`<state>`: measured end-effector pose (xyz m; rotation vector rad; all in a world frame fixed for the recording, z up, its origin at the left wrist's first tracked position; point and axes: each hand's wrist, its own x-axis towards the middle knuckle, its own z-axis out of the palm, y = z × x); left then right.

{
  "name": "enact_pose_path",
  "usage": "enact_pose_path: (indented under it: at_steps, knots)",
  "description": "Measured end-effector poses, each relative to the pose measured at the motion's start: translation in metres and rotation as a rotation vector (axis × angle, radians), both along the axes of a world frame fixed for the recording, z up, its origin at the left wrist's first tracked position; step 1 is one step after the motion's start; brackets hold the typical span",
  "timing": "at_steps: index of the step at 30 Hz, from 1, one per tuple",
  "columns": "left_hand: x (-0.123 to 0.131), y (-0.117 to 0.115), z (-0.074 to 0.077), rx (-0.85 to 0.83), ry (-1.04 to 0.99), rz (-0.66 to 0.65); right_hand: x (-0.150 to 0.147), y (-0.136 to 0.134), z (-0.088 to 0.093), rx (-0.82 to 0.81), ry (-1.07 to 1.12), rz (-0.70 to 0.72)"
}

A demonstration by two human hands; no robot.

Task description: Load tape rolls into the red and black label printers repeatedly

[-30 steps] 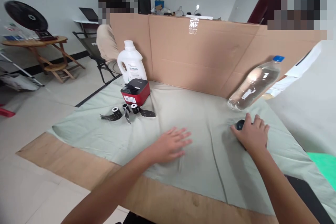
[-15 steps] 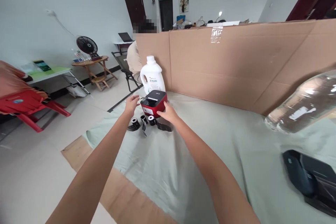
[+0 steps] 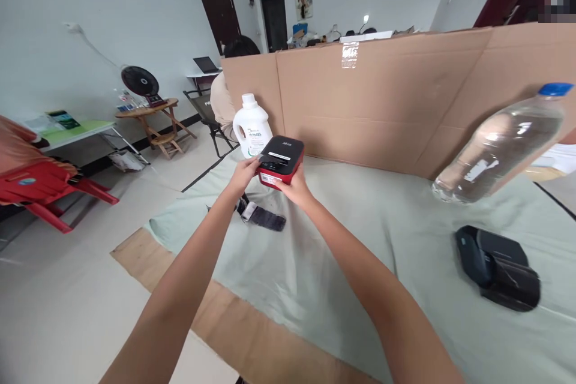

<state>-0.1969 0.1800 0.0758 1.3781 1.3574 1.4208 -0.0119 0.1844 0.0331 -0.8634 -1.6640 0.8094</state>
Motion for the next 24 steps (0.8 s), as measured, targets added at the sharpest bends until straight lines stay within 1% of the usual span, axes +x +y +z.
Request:
enact_pose_path:
  at_steps: [2,4,5,7,9,10,12,15,19,24]
  knots:
    - [0.037,-0.024,0.003,0.126,0.091,-0.062,0.037,-0.031,0.011,0.079,0.073,-0.076]
    - [0.079,-0.055,-0.004,0.175,0.171,-0.112,0.076,-0.067,0.012,0.085,0.071,-0.182]
    - [0.100,-0.072,-0.010,0.188,0.184,-0.135,0.094,-0.085,0.008,0.066,0.039,-0.243]
    - [0.137,-0.103,-0.027,0.238,0.135,-0.121,0.127,-0.118,-0.005,0.035,-0.030,-0.337]
    - [0.165,-0.125,-0.046,0.243,0.084,-0.114,0.150,-0.142,-0.020,0.020,-0.087,-0.393]
    - [0.174,-0.133,-0.055,0.229,0.070,-0.118,0.158,-0.151,-0.027,0.019,-0.113,-0.413]
    - [0.184,-0.141,-0.070,0.190,0.068,-0.127,0.168,-0.162,-0.037,0.026,-0.167,-0.444]
    - [0.185,-0.143,-0.083,0.146,0.072,-0.113,0.172,-0.166,-0.043,0.051,-0.252,-0.489]
    - [0.181,-0.143,-0.090,0.117,0.080,-0.107,0.169,-0.166,-0.046,0.081,-0.286,-0.493]
    - [0.182,-0.150,-0.090,0.111,0.102,-0.098,0.168,-0.169,-0.050,0.113,-0.290,-0.489]
